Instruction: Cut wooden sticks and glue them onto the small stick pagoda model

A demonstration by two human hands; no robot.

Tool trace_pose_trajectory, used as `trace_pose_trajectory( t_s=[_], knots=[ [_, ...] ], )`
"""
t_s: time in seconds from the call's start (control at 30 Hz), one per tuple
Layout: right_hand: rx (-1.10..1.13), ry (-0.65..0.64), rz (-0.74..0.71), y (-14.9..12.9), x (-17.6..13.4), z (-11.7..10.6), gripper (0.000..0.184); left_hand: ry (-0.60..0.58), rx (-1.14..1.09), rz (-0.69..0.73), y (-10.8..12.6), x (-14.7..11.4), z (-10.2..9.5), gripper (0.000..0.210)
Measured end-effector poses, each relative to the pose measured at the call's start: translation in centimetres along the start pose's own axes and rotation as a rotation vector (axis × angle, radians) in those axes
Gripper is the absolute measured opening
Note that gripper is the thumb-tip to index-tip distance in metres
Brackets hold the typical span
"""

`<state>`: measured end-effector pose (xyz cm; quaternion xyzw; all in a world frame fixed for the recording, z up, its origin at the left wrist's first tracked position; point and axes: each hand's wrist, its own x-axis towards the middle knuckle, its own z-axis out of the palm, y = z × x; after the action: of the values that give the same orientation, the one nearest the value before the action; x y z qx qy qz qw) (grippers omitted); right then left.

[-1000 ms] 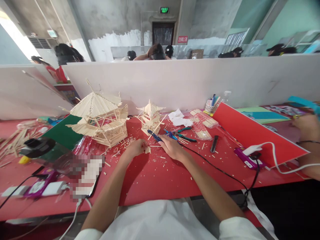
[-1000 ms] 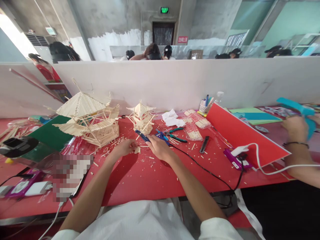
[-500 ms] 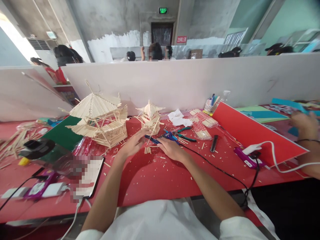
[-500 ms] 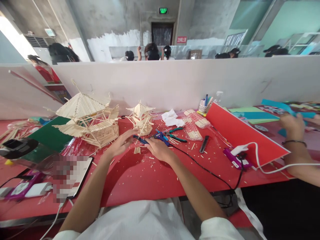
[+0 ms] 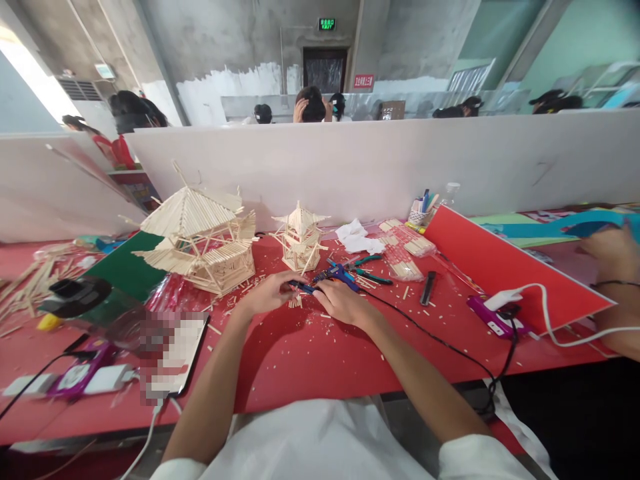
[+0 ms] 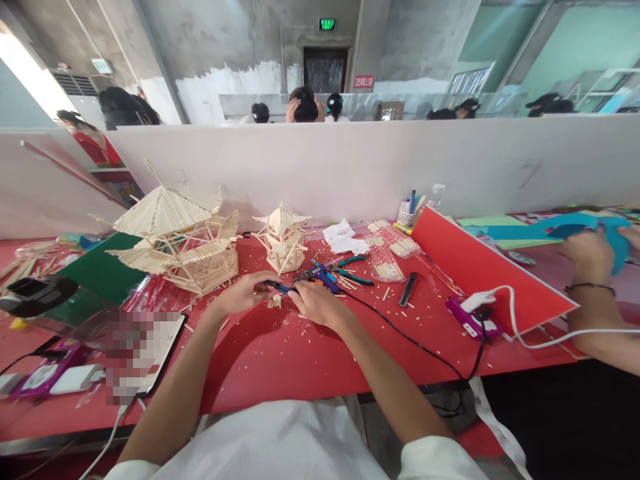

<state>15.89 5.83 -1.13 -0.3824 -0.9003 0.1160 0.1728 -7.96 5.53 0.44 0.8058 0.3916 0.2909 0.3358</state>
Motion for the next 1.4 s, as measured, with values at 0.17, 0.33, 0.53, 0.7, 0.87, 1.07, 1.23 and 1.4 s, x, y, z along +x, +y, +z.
trace_pose_trajectory(
  t_s=[0.17,0.33,0.53,0.7,0.87,1.07,1.23,1.4],
  knots=[
    [-0.103,-0.042,0.034,-0.6,-0.1,-0.4,0.036,-0.001,-0.019,-0.013,0.1,-0.1,0.2,0.044],
    [-0.194,-0.04,0.053,-1.0,-0.2,-0.9,0.037,0.025,-0.023,-0.002,0.9,0.0,0.2,0.04],
    [-0.173,-0.05,0.085,-1.2,-0.1,-0.8,0.038,0.018,-0.005,0.017,1.1,0.0,0.1,0.03],
    [-0.156,-0.057,0.086,-1.3,0.2,-0.6,0.039,0.023,0.011,0.025,0.5,0.1,0.1,0.03],
    [-0.177,-0.058,0.082,-1.3,0.4,-0.4,0.041,0.027,0.047,0.014,0.3,0.2,0.0,0.03],
    [-0.205,-0.064,0.082,-1.1,0.7,-0.1,0.041,0.032,0.031,0.03,0.0,0.2,0.0,0.028],
    [-0.208,-0.07,0.084,-1.0,0.8,-0.1,0.043,0.03,-0.002,0.046,0.0,0.2,-0.1,0.027],
    [-0.196,-0.055,0.073,-0.8,0.9,0.1,0.043,0.03,0.046,0.052,0.1,0.3,-0.2,0.026]
  ],
)
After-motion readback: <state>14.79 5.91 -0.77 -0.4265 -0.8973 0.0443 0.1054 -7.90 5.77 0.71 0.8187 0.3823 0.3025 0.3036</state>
